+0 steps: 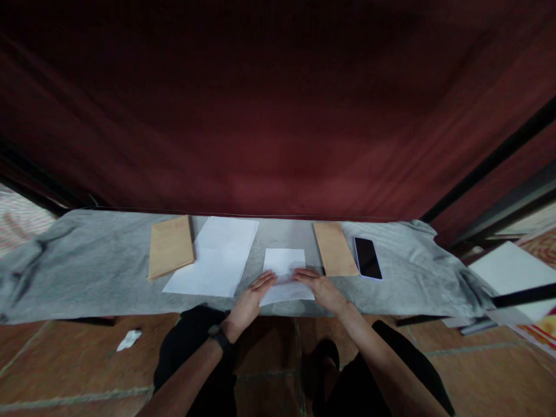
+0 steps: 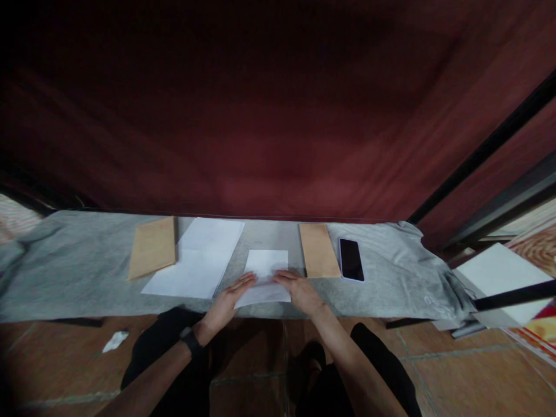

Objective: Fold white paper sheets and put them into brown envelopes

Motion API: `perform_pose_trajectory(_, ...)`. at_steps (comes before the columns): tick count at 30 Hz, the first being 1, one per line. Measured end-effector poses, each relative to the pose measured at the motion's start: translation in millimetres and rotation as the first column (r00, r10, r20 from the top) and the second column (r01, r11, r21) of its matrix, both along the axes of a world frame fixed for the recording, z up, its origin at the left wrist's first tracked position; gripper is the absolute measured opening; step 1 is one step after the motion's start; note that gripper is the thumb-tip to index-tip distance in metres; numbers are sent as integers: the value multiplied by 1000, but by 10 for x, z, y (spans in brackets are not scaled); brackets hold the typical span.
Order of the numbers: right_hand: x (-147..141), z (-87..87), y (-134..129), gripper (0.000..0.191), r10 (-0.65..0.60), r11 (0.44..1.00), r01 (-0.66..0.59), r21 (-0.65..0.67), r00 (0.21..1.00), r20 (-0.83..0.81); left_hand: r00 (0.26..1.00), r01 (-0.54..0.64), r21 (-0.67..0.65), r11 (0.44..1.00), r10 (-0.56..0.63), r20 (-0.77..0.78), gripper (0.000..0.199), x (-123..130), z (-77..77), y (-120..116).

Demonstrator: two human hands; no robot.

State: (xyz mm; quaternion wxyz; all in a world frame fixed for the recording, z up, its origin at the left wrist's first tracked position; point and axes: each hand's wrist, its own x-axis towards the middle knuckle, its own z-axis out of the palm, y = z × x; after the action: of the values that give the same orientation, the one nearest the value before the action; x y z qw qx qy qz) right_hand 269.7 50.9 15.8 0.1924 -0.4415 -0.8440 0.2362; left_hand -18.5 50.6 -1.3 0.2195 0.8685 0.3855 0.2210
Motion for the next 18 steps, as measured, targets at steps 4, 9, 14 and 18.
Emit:
perform_pose_trajectory(4, -20, 42, 141, 66, -131, 988, 148, 45, 954, -270, 996, -13, 70, 997, 7, 90, 95, 27, 190, 137)
perform_pose_trajectory(9, -48, -15, 251, 63, -147, 983, 169, 70, 958, -248, 998, -31, 92, 995, 26, 60, 97, 0, 215, 297)
perform_pose_trajectory(14, -104, -123, 162, 69, -54, 996, 50, 78, 997, 62, 998, -5, 2, 1000, 5, -64, 97, -15, -70, 271)
perform_pose_trajectory(18, -114, -154, 33, 69, 26, 997, -42, 71, 978, 207, 991, 49, -62, 997, -57, -125, 92, -146, -74, 251)
